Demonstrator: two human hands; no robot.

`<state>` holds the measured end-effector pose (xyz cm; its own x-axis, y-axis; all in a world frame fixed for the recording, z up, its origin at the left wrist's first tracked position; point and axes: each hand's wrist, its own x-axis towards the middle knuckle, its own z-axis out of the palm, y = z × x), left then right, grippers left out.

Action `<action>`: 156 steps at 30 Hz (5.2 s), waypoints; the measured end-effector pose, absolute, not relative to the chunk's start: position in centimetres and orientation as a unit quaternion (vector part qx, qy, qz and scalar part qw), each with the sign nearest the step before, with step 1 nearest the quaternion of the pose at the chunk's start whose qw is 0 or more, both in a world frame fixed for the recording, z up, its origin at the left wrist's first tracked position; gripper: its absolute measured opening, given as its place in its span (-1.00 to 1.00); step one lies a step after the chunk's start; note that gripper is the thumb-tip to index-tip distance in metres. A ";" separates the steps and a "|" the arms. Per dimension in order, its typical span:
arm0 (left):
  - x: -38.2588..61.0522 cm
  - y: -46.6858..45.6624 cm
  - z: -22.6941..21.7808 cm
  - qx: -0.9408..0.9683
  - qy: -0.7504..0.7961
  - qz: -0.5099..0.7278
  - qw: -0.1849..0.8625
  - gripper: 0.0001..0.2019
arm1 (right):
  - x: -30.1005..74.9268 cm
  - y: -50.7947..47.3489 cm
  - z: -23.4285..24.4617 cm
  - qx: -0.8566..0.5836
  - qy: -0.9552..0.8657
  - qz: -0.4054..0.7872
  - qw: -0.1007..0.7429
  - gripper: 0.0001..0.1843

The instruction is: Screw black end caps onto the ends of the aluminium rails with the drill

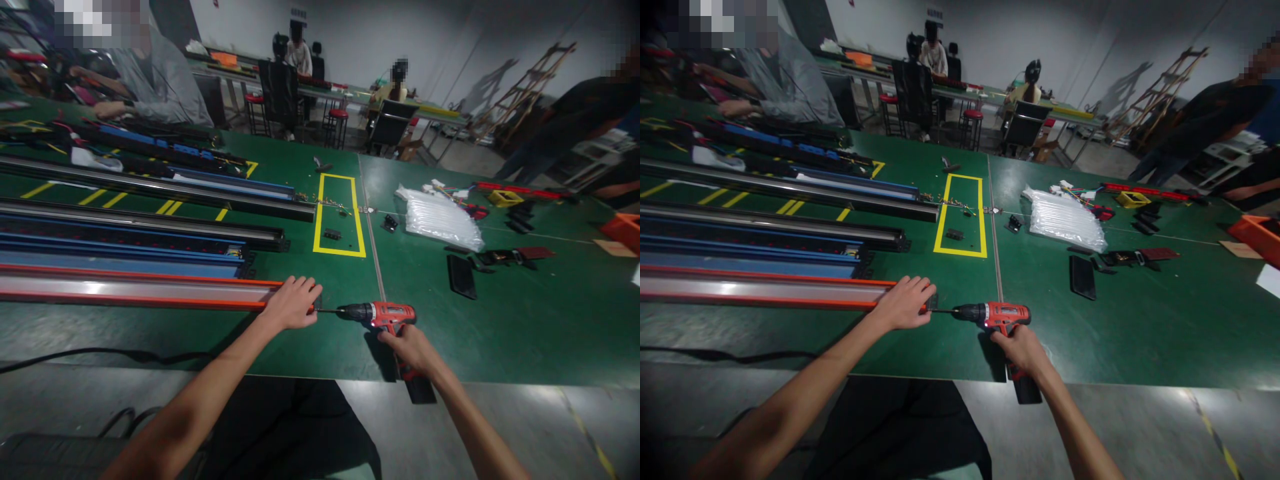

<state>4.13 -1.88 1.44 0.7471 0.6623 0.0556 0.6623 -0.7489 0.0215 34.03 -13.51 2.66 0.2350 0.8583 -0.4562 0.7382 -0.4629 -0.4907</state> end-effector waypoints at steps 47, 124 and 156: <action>4.3 -1.9 1.5 0.933 0.358 0.026 0.002 -0.65 | 34.1 -13.6 2.4 -0.774 -0.527 0.336 0.099 -0.74; 3.9 -1.8 2.2 0.940 0.341 0.006 0.004 -0.73 | 34.2 -12.0 6.5 -0.791 -0.574 0.199 0.068 -0.61; 0.9 0.8 2.4 0.973 0.211 -0.015 0.088 -0.64 | 34.7 -12.8 3.7 -0.781 -0.540 0.291 0.114 -0.61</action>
